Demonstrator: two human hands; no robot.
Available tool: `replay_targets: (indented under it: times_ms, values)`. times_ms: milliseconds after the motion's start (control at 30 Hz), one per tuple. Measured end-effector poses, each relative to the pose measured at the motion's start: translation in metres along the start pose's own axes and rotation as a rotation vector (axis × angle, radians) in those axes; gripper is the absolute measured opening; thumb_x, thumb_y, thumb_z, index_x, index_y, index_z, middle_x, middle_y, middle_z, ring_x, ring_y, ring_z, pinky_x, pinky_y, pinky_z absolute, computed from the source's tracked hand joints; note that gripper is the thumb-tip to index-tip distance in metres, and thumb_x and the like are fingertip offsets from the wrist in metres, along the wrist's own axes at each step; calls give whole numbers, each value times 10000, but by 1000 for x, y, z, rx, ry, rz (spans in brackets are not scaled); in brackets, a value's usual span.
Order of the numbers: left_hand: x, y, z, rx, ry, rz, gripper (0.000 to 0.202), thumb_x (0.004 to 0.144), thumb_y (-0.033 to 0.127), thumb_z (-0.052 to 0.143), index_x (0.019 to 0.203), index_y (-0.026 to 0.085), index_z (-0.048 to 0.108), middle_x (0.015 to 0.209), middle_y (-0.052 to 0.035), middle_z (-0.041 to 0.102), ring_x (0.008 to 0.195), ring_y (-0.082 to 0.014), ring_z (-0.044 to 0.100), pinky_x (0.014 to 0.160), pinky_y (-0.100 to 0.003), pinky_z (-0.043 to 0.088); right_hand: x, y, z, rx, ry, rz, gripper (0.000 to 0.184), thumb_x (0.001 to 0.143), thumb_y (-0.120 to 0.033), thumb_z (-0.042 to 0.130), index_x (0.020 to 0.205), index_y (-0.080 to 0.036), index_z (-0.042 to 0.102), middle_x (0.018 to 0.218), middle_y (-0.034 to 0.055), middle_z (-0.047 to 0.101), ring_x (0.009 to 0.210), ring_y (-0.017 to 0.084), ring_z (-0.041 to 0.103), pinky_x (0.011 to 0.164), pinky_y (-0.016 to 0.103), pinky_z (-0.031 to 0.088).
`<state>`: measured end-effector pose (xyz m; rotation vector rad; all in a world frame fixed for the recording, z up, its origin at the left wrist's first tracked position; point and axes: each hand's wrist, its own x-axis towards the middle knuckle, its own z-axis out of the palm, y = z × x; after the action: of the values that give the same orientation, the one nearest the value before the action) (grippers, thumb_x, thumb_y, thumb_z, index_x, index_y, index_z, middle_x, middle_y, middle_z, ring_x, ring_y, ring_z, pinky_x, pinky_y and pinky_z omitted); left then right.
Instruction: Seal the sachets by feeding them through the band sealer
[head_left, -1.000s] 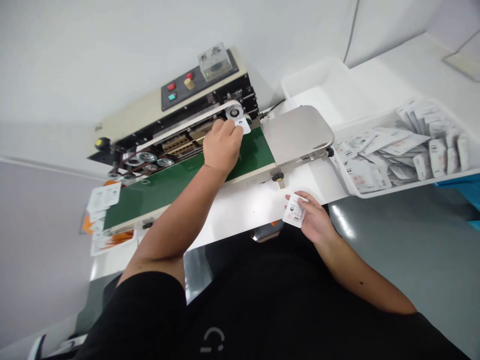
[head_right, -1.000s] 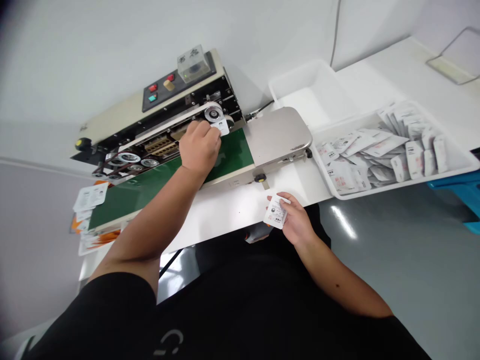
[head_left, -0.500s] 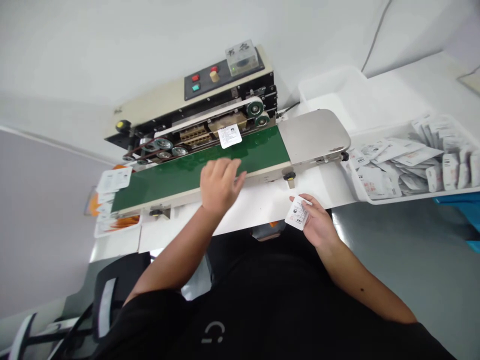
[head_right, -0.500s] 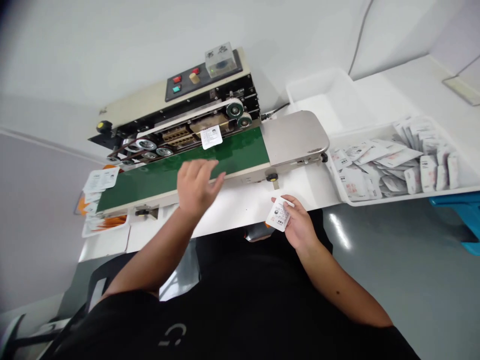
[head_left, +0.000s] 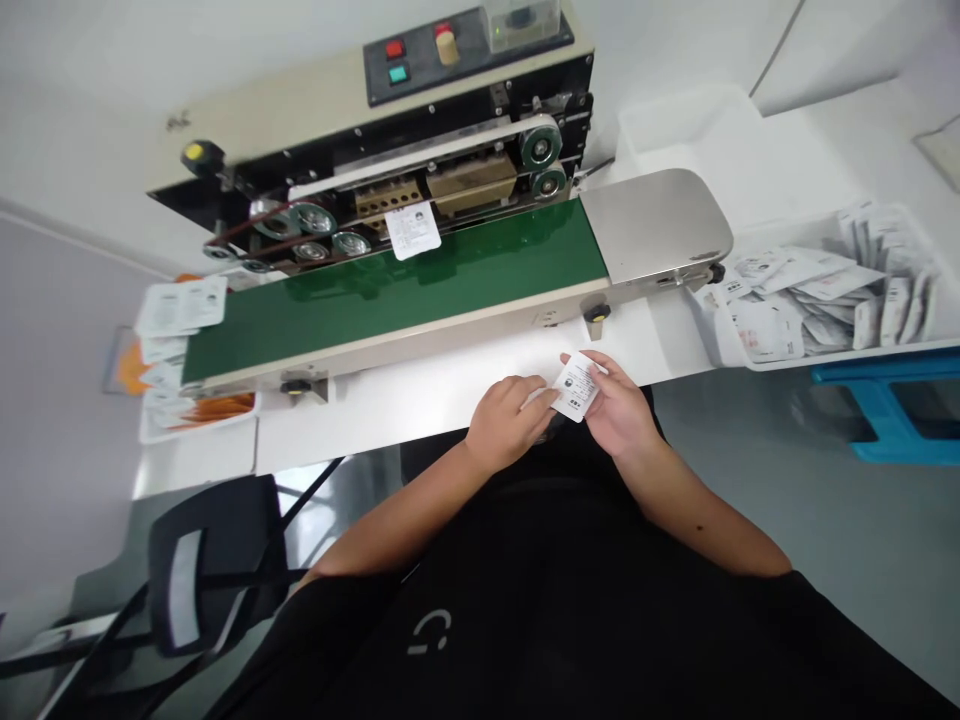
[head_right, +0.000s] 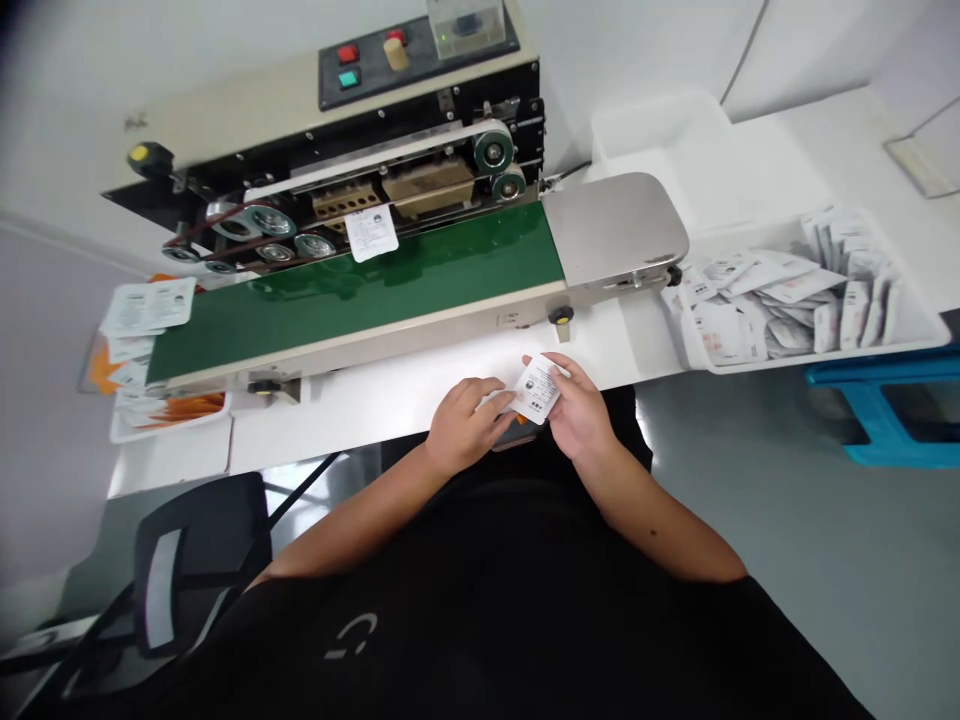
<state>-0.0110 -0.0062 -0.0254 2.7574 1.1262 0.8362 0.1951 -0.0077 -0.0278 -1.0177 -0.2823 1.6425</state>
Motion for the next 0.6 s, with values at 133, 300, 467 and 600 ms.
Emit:
replay_targets:
  times_ms: [133, 300, 467, 600]
  values:
    - [-5, -1, 2, 4, 10, 94, 270, 1041, 321, 622, 1301, 279, 681, 1291, -114, 756, 1153, -264, 698, 928, -420, 578, -3, 5, 7, -5, -10, -10, 276, 864, -353, 833, 1106, -256, 745, 1246, 60, 801, 1008, 229, 748, 815, 346, 602]
    - [-3, 4, 7, 27, 13, 109, 303, 1046, 247, 598, 1335, 302, 671, 1300, -89, 770, 1163, -265, 690, 924, -421, 544, -6, 8, 15, -7, -24, -24, 262, 882, -326, 804, 1131, -247, 779, 1294, 64, 784, 1038, 214, 744, 870, 335, 608]
    - [7, 1, 5, 22, 57, 93, 340, 1040, 231, 590, 1366, 286, 667, 1267, -81, 786, 1175, -276, 696, 887, -423, 506, -9, 8, 21, 16, -44, -16, 276, 896, -329, 794, 1151, -223, 805, 1257, 78, 785, 1102, 206, 734, 924, 318, 608]
    - [16, -5, -4, 34, 57, -10, 322, 1037, 234, 596, 1341, 286, 688, 1213, -82, 797, 1188, -286, 691, 937, -453, 479, -11, 9, 20, 16, -42, 12, 337, 832, -260, 834, 1167, -254, 794, 1045, 25, 778, 915, 162, 721, 802, 292, 616]
